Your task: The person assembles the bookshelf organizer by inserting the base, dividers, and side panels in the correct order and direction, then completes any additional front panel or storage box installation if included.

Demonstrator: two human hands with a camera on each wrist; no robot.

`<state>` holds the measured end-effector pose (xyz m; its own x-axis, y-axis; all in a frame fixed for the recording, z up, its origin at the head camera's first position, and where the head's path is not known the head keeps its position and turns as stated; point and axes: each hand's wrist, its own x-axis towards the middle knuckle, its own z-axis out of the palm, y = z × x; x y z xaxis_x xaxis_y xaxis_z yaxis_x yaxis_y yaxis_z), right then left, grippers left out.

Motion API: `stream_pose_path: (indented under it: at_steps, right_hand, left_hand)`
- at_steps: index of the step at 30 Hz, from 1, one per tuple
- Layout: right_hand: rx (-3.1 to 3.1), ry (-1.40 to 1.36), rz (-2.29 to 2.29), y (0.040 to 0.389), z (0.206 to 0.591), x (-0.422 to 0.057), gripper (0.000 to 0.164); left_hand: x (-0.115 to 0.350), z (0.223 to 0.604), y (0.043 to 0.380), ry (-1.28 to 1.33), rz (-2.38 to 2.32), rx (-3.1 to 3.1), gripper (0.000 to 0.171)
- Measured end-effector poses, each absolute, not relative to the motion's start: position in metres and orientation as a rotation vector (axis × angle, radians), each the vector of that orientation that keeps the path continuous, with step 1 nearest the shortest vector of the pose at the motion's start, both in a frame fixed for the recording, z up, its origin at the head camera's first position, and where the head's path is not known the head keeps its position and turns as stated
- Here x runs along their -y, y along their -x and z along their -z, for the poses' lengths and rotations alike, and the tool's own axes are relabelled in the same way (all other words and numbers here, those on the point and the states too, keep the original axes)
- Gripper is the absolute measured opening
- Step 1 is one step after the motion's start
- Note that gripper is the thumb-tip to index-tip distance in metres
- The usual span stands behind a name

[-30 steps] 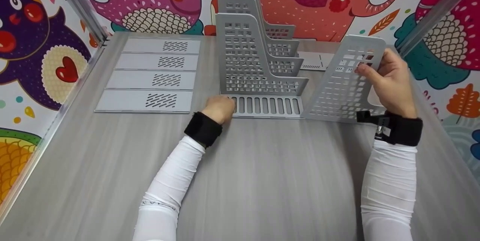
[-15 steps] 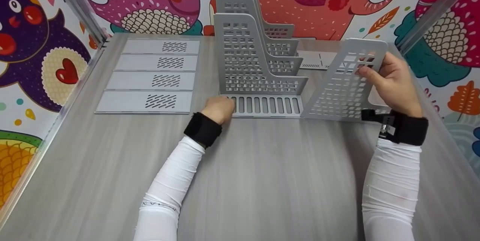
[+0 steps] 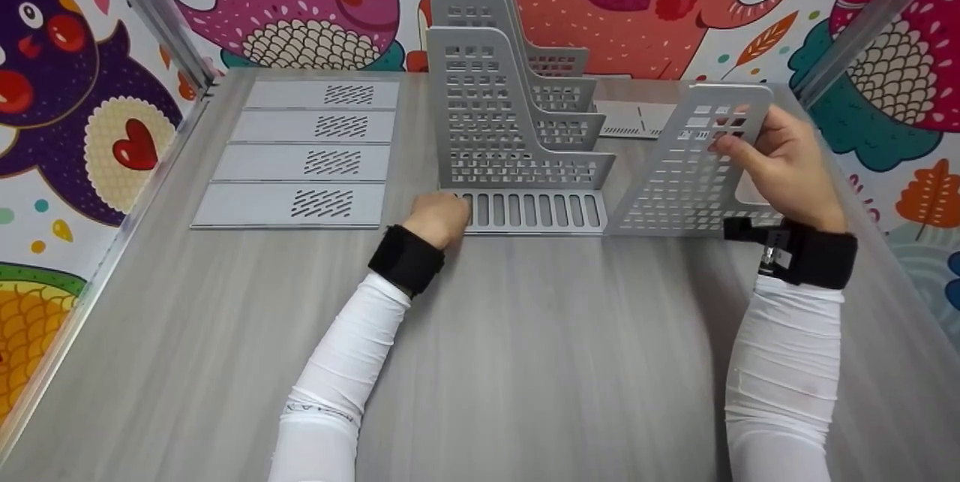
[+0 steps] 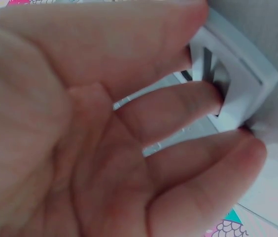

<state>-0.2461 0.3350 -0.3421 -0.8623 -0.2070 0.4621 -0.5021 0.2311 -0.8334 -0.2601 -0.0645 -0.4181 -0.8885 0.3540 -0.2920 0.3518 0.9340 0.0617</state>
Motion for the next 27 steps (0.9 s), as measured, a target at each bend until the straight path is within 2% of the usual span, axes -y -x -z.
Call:
stream_pose_path:
  at_steps: [6,15,27]
  right_hand:
    - [2.464,-0.626,-1.515,0.245,0.343,-0.341,0.033]
    - [3.132,-0.652,-1.056,0.258,0.362,-0.353,0.033]
    - [3.134,-0.863,-1.133,0.274,0.378,-0.297,0.031]
  left_hand:
    - [0.066,0.418,0.261,-0.528,-0.043,-2.78,0.027]
    - [0.069,0.419,0.265,-0.56,-0.037,-2.756,0.024]
    - [0.072,0.419,0.266,-0.61,-0.146,-2.78,0.023]
